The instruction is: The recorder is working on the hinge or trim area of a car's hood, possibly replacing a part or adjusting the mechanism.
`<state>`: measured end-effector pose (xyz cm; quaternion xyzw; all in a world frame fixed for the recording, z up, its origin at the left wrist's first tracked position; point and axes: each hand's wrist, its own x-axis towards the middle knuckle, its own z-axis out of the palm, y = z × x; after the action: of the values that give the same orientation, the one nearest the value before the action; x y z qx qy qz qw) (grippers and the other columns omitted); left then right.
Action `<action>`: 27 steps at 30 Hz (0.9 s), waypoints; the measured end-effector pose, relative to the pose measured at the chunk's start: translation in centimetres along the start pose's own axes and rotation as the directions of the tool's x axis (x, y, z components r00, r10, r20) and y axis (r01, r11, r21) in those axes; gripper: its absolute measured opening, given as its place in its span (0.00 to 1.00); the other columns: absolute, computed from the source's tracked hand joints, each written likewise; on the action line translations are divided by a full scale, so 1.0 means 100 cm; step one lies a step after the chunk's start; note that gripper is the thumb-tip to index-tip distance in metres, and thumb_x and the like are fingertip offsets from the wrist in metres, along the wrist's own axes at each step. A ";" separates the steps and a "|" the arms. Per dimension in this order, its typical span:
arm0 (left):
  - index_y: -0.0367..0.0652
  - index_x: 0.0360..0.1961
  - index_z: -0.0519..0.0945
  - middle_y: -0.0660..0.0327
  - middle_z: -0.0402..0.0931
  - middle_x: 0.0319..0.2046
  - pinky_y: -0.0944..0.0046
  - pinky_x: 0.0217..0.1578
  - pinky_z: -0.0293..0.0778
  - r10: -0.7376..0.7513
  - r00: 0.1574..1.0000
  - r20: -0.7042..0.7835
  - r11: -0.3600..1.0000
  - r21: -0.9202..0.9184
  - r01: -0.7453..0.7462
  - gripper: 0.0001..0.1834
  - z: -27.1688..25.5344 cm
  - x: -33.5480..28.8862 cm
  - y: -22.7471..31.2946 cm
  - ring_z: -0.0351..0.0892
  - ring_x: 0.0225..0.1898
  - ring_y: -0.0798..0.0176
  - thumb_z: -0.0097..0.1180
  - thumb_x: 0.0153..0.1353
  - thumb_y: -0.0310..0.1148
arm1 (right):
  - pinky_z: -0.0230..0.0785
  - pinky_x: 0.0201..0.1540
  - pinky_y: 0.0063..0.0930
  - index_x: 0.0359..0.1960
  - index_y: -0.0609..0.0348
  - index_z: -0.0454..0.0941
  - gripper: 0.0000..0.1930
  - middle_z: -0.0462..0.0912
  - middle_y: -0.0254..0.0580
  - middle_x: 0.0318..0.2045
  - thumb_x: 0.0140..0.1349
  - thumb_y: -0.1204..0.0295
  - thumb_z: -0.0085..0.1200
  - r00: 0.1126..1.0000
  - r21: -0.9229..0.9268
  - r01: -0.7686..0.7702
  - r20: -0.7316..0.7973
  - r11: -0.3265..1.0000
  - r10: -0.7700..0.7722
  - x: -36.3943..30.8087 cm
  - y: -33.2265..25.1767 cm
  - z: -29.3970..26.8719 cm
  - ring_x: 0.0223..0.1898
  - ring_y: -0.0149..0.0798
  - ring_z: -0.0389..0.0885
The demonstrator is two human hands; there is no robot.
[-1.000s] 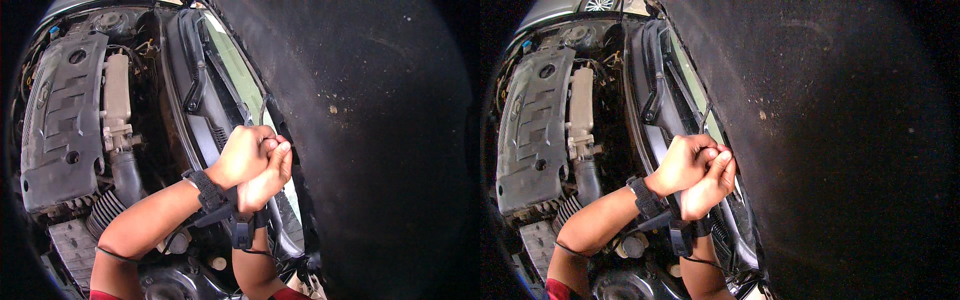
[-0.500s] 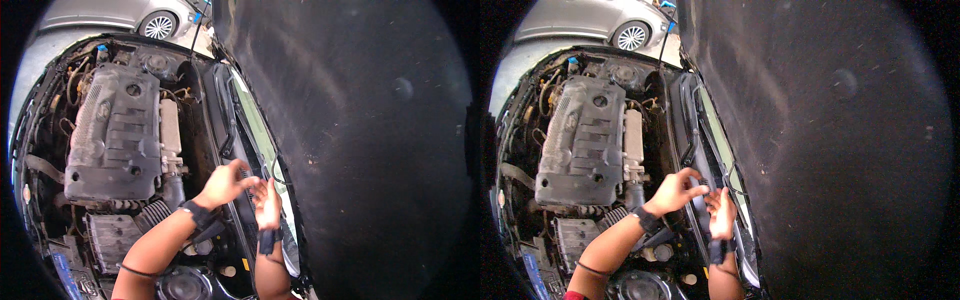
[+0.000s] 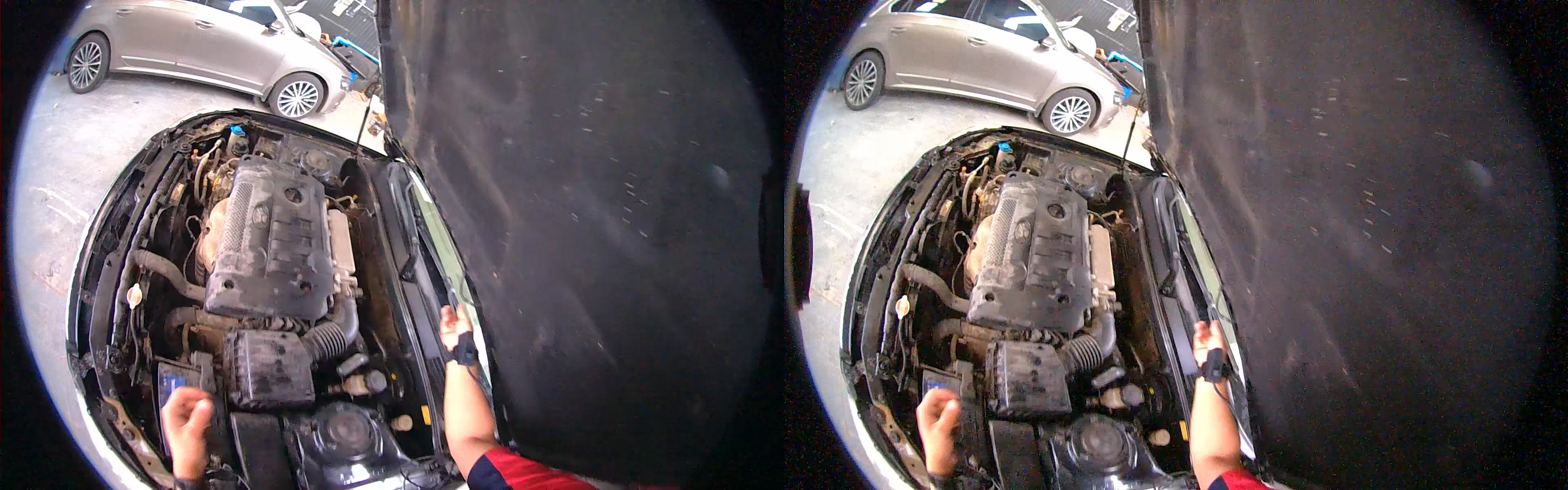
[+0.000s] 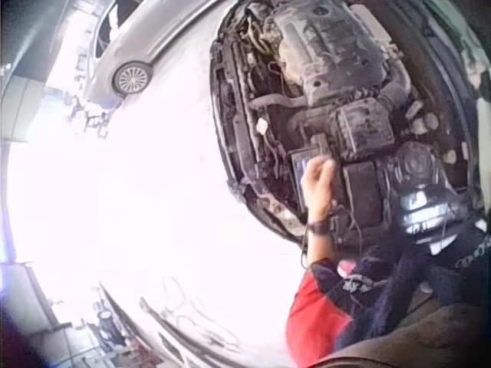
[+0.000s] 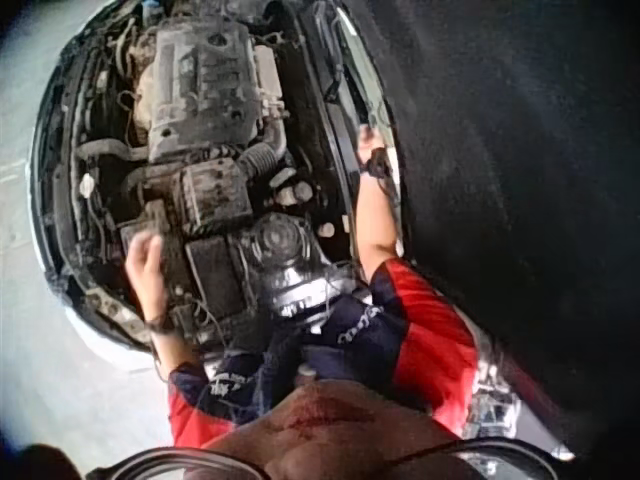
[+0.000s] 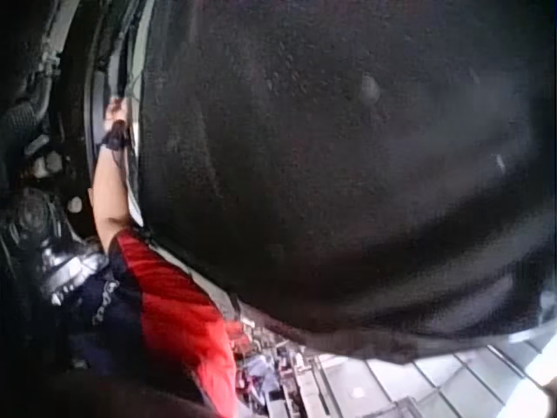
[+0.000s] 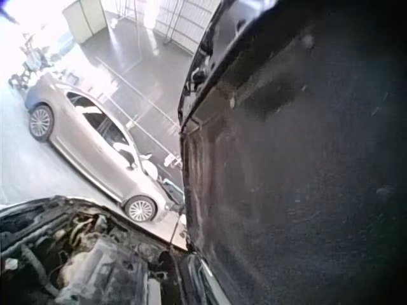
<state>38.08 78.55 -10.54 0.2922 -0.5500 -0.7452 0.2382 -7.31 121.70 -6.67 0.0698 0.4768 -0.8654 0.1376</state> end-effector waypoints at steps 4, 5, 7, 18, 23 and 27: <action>0.43 0.43 0.75 0.76 0.63 0.19 0.78 0.17 0.49 -0.136 0.984 -0.115 0.956 -0.277 0.099 0.07 -0.085 -0.094 0.004 0.54 0.17 0.81 0.52 0.66 0.32 | 0.68 0.19 0.20 0.31 0.54 0.75 0.08 0.81 0.39 0.26 0.64 0.65 0.53 0.995 -0.305 -0.052 -0.091 0.951 0.025 -0.084 0.080 0.044 0.25 0.33 0.79; 0.43 0.42 0.75 0.76 0.61 0.18 0.77 0.17 0.49 -0.178 0.973 -0.147 0.944 -0.306 0.126 0.06 -0.094 -0.108 0.005 0.53 0.17 0.81 0.51 0.67 0.32 | 0.66 0.20 0.19 0.33 0.55 0.76 0.08 0.81 0.38 0.26 0.63 0.64 0.55 0.988 -0.508 -0.102 -0.152 0.855 0.028 -0.115 0.099 0.061 0.24 0.31 0.79; 0.43 0.43 0.74 0.75 0.60 0.19 0.77 0.17 0.49 -0.112 0.985 -0.132 0.933 -0.354 0.059 0.06 -0.125 -0.139 -0.002 0.53 0.17 0.81 0.50 0.68 0.32 | 0.69 0.23 0.20 0.39 0.59 0.77 0.11 0.82 0.38 0.28 0.62 0.65 0.56 0.997 -0.646 -0.001 0.059 0.764 0.052 -0.173 0.154 0.088 0.25 0.31 0.80; 0.41 0.40 0.74 0.73 0.63 0.20 0.76 0.14 0.47 0.129 0.991 -0.021 0.901 -0.415 -0.126 0.11 -0.181 -0.218 0.055 0.52 0.14 0.81 0.56 0.65 0.37 | 0.70 0.38 0.36 0.49 0.58 0.68 0.19 0.75 0.42 0.37 0.61 0.62 0.55 0.264 -0.512 0.789 0.781 0.339 0.566 -0.526 0.278 0.264 0.37 0.45 0.77; 0.43 0.39 0.71 0.74 0.59 0.19 0.77 0.13 0.45 0.392 0.920 0.006 0.859 -0.360 -0.364 0.11 -0.194 -0.275 0.131 0.49 0.13 0.82 0.55 0.65 0.39 | 0.71 0.39 0.36 0.56 0.60 0.66 0.25 0.75 0.43 0.37 0.59 0.63 0.58 0.255 -0.432 0.755 0.886 0.493 0.386 -0.616 0.290 0.275 0.35 0.45 0.77; 0.41 0.35 0.70 0.72 0.62 0.20 0.76 0.13 0.47 0.403 0.914 -0.057 0.898 -0.166 -0.406 0.16 -0.199 -0.322 0.164 0.53 0.13 0.80 0.60 0.62 0.41 | 0.70 0.38 0.36 0.52 0.58 0.66 0.23 0.77 0.45 0.36 0.58 0.66 0.59 0.212 -0.509 0.568 0.850 0.647 0.482 -0.659 0.282 0.271 0.35 0.43 0.78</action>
<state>75.51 82.18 6.27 0.1573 -0.5288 -0.7216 0.4181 64.34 95.85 1.76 -0.5698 0.5916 -0.4163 0.3899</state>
